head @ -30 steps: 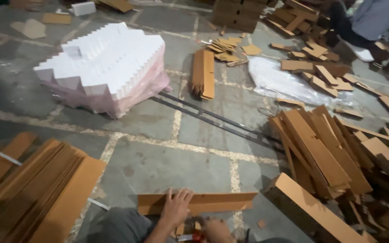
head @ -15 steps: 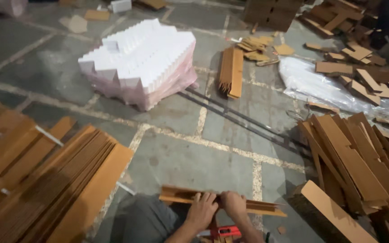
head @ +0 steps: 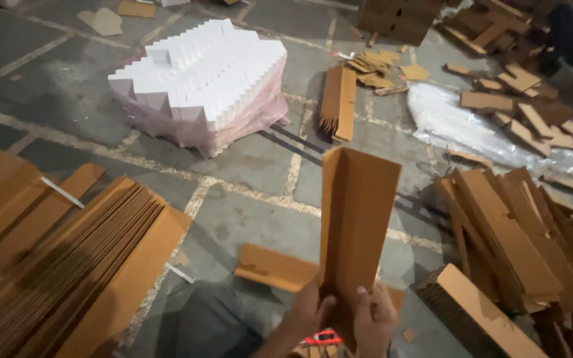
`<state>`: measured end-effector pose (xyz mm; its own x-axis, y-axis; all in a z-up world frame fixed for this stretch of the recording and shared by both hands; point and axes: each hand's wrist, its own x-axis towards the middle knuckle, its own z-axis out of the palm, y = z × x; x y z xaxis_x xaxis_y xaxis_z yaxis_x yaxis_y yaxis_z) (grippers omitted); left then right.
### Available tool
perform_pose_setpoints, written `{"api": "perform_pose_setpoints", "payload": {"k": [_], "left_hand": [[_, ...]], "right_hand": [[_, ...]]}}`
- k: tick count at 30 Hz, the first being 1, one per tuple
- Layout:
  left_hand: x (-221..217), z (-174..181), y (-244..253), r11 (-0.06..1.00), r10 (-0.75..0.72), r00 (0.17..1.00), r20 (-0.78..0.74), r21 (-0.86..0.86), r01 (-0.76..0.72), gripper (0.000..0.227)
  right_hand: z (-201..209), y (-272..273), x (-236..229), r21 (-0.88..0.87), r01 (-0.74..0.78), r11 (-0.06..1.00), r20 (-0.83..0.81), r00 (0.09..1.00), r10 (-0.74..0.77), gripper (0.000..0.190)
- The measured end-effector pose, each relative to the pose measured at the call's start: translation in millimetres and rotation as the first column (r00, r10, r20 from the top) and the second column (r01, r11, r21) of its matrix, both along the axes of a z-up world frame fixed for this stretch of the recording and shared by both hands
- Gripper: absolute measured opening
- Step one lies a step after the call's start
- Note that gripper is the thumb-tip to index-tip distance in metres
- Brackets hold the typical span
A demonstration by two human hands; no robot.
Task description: The person sits on the floor and uses a utility knife to cut rectangular pieces from long cardboard strips. They repeatedly pick up a strip, score it with the knife, and break off the cut section, stacking the finished pieces to the side.
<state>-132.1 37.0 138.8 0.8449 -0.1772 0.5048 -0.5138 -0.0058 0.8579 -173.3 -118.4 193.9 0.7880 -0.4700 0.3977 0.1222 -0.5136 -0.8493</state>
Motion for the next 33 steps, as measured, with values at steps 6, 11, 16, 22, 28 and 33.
{"api": "perform_pose_setpoints", "payload": {"k": [6, 11, 16, 22, 28, 33], "left_hand": [[-6, 34, -2, 0.996, 0.006, 0.946, -0.323, -0.081, -0.034, 0.033], [-2, 46, -4, 0.989, -0.143, 0.976, -0.162, 0.013, 0.148, 0.03], [-1, 74, -22, 0.896, -0.439, 0.875, -0.203, -0.17, 0.41, 0.029], [-2, 126, -16, 0.923, -0.358, 0.9, -0.249, 0.051, 0.381, 0.027], [-14, 138, 0, 0.964, -0.133, 0.977, -0.164, 0.206, 0.166, 0.029], [-21, 116, 4, 0.979, -0.008, 0.967, -0.254, 0.194, 0.059, 0.032]], "right_hand": [[-46, -57, -8, 0.426, -0.156, 0.891, -0.214, 0.94, 0.267, 0.027], [-38, -123, -3, 0.481, -0.367, 0.796, -0.117, 0.873, 0.473, 0.033], [-18, -150, 21, 0.078, -0.474, 0.877, -0.335, 0.816, 0.471, 0.033], [18, -159, -1, -0.387, -0.51, 0.768, -0.405, 0.843, 0.356, 0.033], [10, -142, -17, -0.566, -0.417, 0.711, -0.21, 0.907, 0.365, 0.034], [-60, -98, -31, -0.128, -0.198, 0.972, -0.174, 0.969, 0.174, 0.028]]}}
